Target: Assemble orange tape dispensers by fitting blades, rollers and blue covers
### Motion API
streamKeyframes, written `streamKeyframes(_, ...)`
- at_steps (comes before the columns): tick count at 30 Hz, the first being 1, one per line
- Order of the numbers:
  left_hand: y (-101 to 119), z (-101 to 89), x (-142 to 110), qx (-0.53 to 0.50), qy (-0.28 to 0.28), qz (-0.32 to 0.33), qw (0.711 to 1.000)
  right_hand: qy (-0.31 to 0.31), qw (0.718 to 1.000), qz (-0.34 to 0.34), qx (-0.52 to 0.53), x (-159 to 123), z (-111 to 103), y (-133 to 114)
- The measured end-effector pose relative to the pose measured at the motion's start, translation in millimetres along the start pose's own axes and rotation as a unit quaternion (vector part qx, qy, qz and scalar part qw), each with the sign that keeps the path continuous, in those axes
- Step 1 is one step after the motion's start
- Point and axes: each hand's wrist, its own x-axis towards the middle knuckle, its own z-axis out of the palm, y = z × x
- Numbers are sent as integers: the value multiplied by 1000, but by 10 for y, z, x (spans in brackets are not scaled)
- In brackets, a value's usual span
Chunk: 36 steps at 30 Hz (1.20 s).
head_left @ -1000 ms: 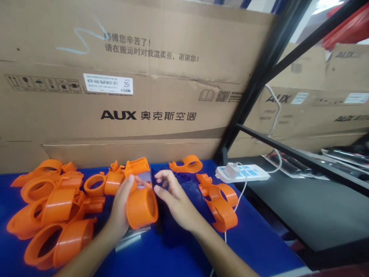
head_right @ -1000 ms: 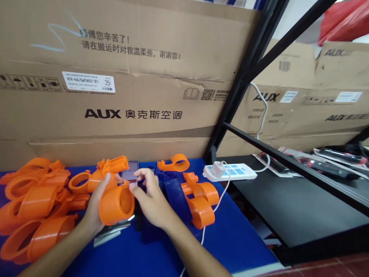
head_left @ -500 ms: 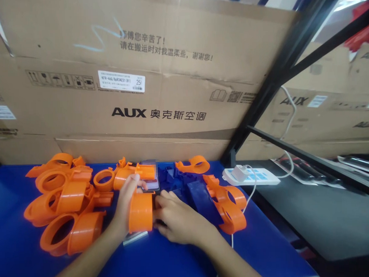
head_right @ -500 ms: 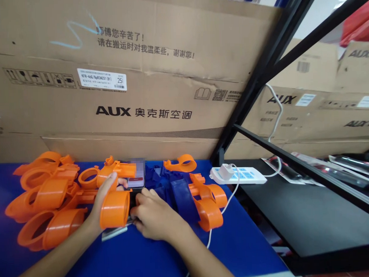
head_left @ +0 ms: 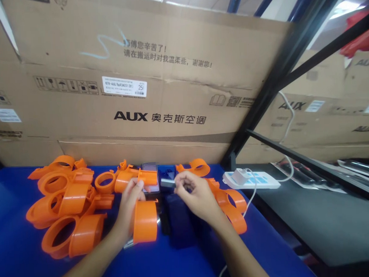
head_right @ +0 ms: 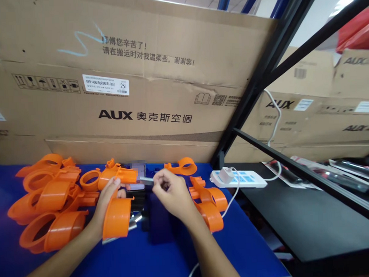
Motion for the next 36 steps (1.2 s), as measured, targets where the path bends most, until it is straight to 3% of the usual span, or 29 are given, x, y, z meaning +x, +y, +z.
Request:
streamKeyframes(3,6,61,-82,14,-29,-16,999,78,989,24,127,74,54,106)
streamKeyframes(7,46,124,-162,-5,-40,-40,998,92,980,34,171,121,155,198)
streamKeyframes(14,88,132,-153,8,-10,-40,999,112,979,19,166,83,211,213)
streamKeyframes(23,24,77,-124,14,-47,-60,997,138,984,-7,110,72,187,254)
streamKeyframes(36,76,106,-138,3,-34,-46,998,114,990,-11,80,63,185,239)
